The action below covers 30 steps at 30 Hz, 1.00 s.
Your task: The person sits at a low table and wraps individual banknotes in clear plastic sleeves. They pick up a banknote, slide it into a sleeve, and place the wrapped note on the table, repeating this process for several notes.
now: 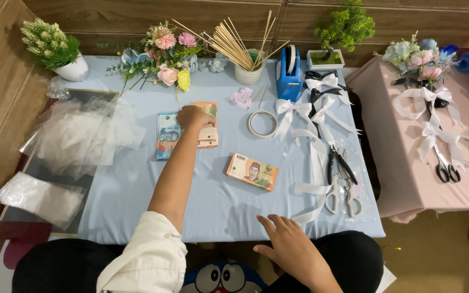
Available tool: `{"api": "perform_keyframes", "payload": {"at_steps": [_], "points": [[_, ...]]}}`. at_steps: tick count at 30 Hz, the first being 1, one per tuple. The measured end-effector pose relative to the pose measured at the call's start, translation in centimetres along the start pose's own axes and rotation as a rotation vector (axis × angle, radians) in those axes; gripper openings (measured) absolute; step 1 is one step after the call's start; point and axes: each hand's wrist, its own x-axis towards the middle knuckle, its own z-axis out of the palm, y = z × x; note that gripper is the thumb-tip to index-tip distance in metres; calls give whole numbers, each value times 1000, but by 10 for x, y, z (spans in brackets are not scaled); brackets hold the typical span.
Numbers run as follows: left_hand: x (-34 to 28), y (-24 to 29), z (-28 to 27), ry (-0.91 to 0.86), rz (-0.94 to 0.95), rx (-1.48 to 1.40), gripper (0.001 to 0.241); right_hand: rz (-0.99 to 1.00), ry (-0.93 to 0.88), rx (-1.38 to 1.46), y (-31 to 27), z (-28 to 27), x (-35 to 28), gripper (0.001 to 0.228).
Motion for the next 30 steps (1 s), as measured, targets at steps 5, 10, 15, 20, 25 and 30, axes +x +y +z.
{"api": "perform_keyframes", "payload": {"at_steps": [5, 10, 15, 20, 25, 30], "points": [[3, -2, 14, 116, 135, 197, 122, 10, -9, 0, 1, 3, 6, 73], [-39, -14, -12, 45, 117, -223, 93, 34, -39, 36, -3, 10, 16, 71], [-6, -20, 12, 8, 200, -83, 99, 20, -53, 18, -2, 29, 33, 72], [10, -18, 37, 28, 239, -89, 87, 72, -118, 71, -15, 18, 34, 71], [-46, -12, 0, -84, 113, -122, 54, 59, -126, 47, -12, 24, 41, 70], [-53, -16, 3, -86, 209, -188, 49, 37, -104, 54, -5, 32, 47, 70]]}}
